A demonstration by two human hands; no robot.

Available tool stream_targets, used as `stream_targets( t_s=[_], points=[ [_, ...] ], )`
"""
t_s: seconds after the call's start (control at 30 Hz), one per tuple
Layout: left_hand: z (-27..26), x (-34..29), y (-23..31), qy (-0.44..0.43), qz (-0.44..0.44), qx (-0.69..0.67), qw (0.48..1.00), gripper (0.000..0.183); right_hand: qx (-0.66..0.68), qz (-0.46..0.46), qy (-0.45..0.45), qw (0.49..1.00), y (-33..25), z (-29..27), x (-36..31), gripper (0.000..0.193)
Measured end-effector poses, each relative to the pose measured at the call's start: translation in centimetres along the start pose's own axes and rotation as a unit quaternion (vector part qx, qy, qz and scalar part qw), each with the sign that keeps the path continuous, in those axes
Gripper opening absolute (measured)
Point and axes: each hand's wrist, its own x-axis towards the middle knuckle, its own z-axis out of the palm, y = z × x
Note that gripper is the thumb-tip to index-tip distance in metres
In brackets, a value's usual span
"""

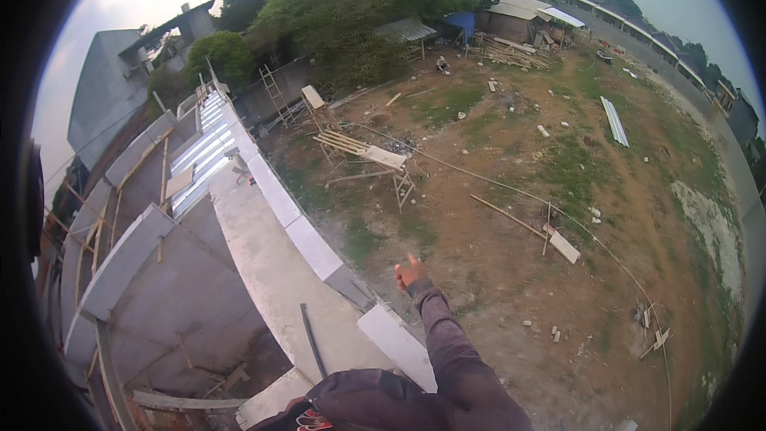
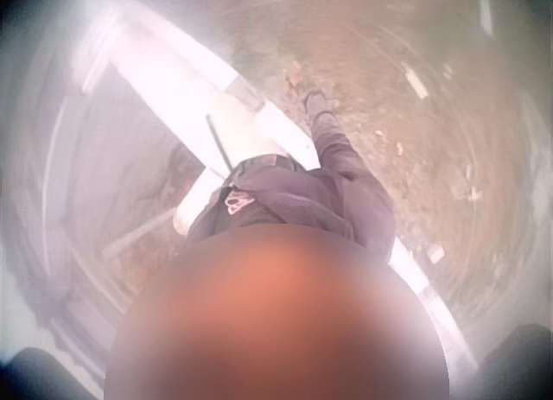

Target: The person walks along a concrete wall at a construction site and uses a string line to measure and align the wall. The person handles a hammer and a bucket briefly before focusing on the string line measurement.

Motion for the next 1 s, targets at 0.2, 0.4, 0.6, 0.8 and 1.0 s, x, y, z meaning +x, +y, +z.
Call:
stream_targets(
  t_s=[0.2, 0.4, 0.6, 0.8, 1.0],
  points=[
    [-0.1, 1.4, -0.7, -0.014, 0.022, 0.105, 0.994, 0.030, 0.039, -0.213, 0.070, 0.974, -26.3, -4.1, 5.1, 0.088],
    [0.1, 2.4, -3.2, -0.001, 0.058, 0.191, 0.980, 0.034, -0.058, -0.267, -0.052, 0.960, -24.9, 1.8, 0.6, 0.064],
    [0.5, 3.5, -6.0, -0.018, -0.013, 0.175, 0.984, 0.038, -0.182, -0.056, -0.240, 0.952, -1.3, 9.9, -3.6, 0.028],
    [0.9, 3.2, -7.3, 0.043, 0.090, 0.277, 0.956, 0.035, -0.258, 0.072, -0.251, 0.930, 12.8, 10.5, -7.4, 0.024],
    [0.9, 3.2, -6.2, 0.014, 0.039, 0.205, 0.978, 0.038, -0.485, -0.062, -0.252, 0.835, 16.9, 8.0, -8.6, 0.023]
  ],
)
